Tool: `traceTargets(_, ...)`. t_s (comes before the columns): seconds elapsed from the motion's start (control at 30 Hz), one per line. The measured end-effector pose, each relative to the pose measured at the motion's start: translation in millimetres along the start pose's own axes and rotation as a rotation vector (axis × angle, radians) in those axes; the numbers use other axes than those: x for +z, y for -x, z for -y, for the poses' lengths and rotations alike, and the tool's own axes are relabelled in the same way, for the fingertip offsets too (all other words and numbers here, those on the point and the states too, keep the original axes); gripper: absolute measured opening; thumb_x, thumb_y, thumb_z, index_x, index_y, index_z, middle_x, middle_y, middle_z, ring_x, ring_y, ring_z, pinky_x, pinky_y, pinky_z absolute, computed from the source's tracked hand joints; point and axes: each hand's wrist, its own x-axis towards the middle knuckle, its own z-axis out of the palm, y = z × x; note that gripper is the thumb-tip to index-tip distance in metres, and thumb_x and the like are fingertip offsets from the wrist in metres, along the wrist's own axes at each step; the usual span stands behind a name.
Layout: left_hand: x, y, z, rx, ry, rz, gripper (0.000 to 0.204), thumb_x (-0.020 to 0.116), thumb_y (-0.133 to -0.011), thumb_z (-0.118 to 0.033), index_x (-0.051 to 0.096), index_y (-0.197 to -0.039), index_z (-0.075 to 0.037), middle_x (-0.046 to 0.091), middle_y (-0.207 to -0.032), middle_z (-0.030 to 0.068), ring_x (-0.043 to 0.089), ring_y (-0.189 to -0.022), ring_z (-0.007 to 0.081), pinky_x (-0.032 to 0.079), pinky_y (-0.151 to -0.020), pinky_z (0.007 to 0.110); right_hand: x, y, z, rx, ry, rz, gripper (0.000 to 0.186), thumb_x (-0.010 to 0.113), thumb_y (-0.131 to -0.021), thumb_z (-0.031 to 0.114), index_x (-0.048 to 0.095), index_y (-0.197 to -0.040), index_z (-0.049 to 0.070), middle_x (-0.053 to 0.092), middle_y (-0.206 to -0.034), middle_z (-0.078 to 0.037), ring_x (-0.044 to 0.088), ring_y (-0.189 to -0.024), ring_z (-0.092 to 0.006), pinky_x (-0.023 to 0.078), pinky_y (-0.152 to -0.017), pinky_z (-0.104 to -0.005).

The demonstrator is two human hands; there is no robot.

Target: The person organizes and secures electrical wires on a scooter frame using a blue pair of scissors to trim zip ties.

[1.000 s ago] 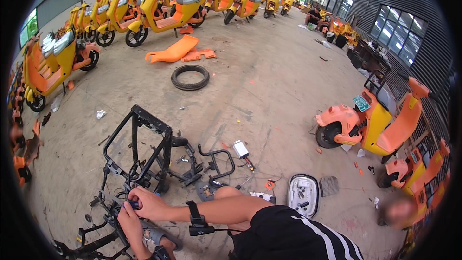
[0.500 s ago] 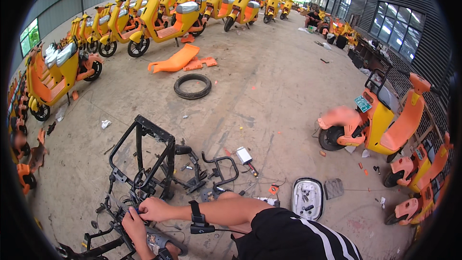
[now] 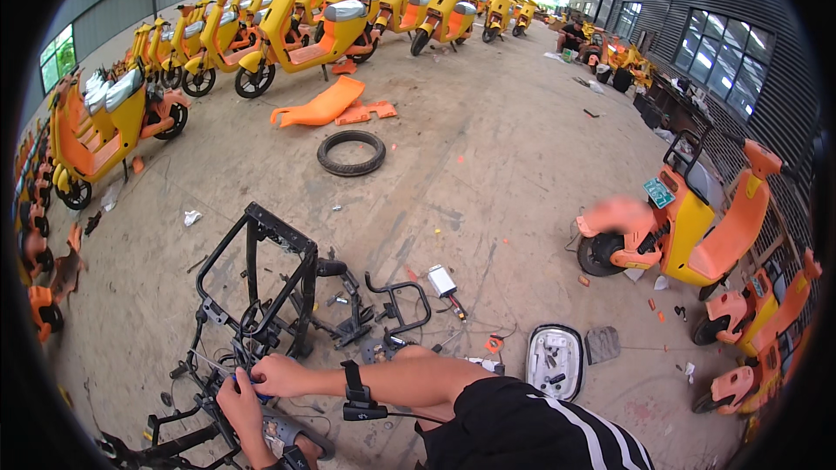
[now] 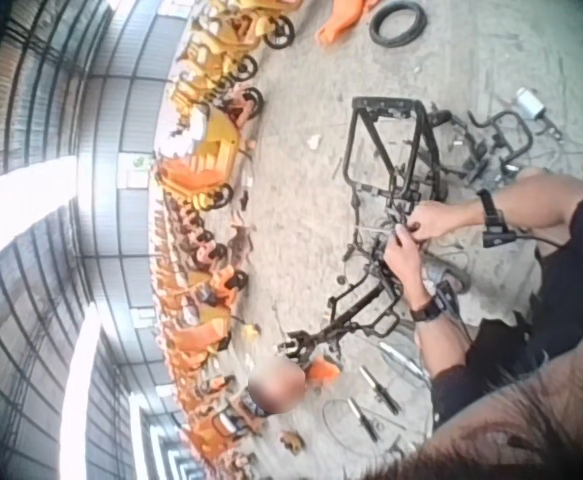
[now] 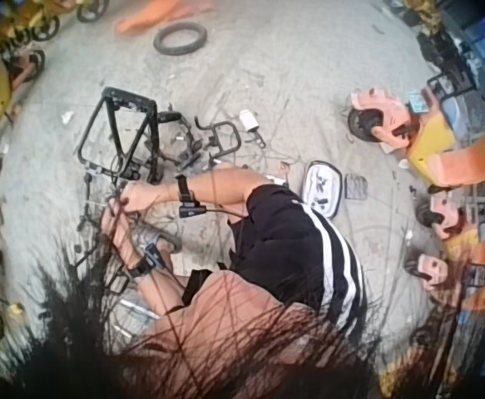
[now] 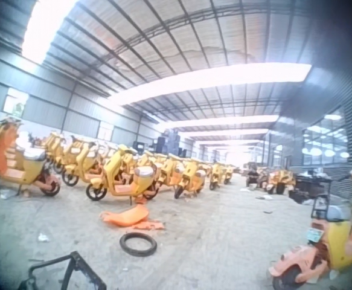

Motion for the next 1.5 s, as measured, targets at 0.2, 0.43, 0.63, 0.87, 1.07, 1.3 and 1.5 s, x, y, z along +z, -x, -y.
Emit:
traceTargets(0.2,1.9,-1.0,3.5,-0.003,0.086,-0.058,0.044,0.052,-0.095,-0.028,0.051,-0.071,0.010,0.049,-0.057,0.0166,0.040,-0.053,0.0197,0.034,-0.052,0.040,7.4,0.4,-2.5,0.030,-0.131,-0.088,0.028,0.067,-0.079,0.023,0.060,-0.070,-0.002,0.060,-0.059,-0.011,0.057,-0.052,-0.0214,0.041,-0.049,-0.0348)
traceTargets(0.43,3.4,-5.8,10.6,-0.024,0.124,-0.038,0.024,0.059,-0.090,-0.017,0.058,-0.082,0.006,0.054,-0.064,0.0068,0.041,-0.057,0.0130,0.036,-0.052,0.031,-6.3,-11.5,-7.8,0.151,-0.788,-0.181,0.020,0.068,-0.087,0.016,0.060,-0.084,-0.002,0.062,-0.074,-0.001,0.054,-0.067,-0.0053,0.043,-0.056,-0.0219)
traceTargets(0.63,4.7,-7.4,23.4,0.051,0.131,-0.019,0.015,0.059,-0.086,-0.005,0.061,-0.094,0.008,0.063,-0.079,0.0113,0.053,-0.064,0.0140,0.044,-0.058,0.028,-13.9,-22.5,-29.5,0.137,-0.476,-0.231,0.018,0.069,-0.084,0.015,0.063,-0.084,-0.002,0.062,-0.070,-0.001,0.055,-0.066,-0.0052,0.043,-0.056,-0.0226)
traceTargets(0.87,7.5,-15.2,17.5,0.218,-0.070,-0.236,0.011,0.063,-0.083,-0.011,0.066,-0.088,-0.003,0.059,-0.080,0.0149,0.058,-0.074,0.0317,0.046,-0.068,0.038,-45.8,-14.9,-38.1,0.094,-0.232,-0.252,0.025,0.072,-0.082,0.019,0.067,-0.098,0.001,0.069,-0.082,-0.005,0.060,-0.075,-0.0083,0.049,-0.066,-0.0256)
traceTargets(1.07,15.6,-16.1,26.6,0.104,0.432,-0.110,0.012,0.056,-0.091,-0.007,0.062,-0.096,0.002,0.062,-0.111,0.0104,0.059,-0.099,0.0202,0.046,-0.084,0.029,-58.5,-1.8,-20.0,0.199,0.096,-0.211,0.048,0.085,-0.064,0.037,0.060,-0.083,0.001,0.061,-0.067,-0.005,0.052,-0.059,-0.0102,0.046,-0.058,-0.0261)
traceTargets(1.3,32.9,-27.9,20.9,-0.180,1.008,0.072,0.011,0.049,-0.097,-0.012,0.052,-0.103,-0.003,0.062,-0.117,0.0116,0.061,-0.105,0.0193,0.052,-0.081,0.032,-67.2,-4.2,-26.3,0.194,0.347,-0.064,0.061,0.081,-0.060,0.055,0.060,-0.090,0.007,0.061,-0.073,-0.003,0.062,-0.070,-0.0199,0.048,-0.065,-0.0325)
traceTargets(1.5,27.5,-27.7,23.4,-0.326,0.958,-0.081,0.012,0.052,-0.096,-0.013,0.055,-0.099,-0.002,0.067,-0.101,0.0099,0.066,-0.086,0.0159,0.050,-0.066,0.025,-61.1,-5.2,-31.2,0.264,0.394,0.038,0.069,0.072,-0.063,0.064,0.058,-0.094,0.004,0.066,-0.091,-0.012,0.064,-0.085,-0.0312,0.049,-0.071,-0.0404)
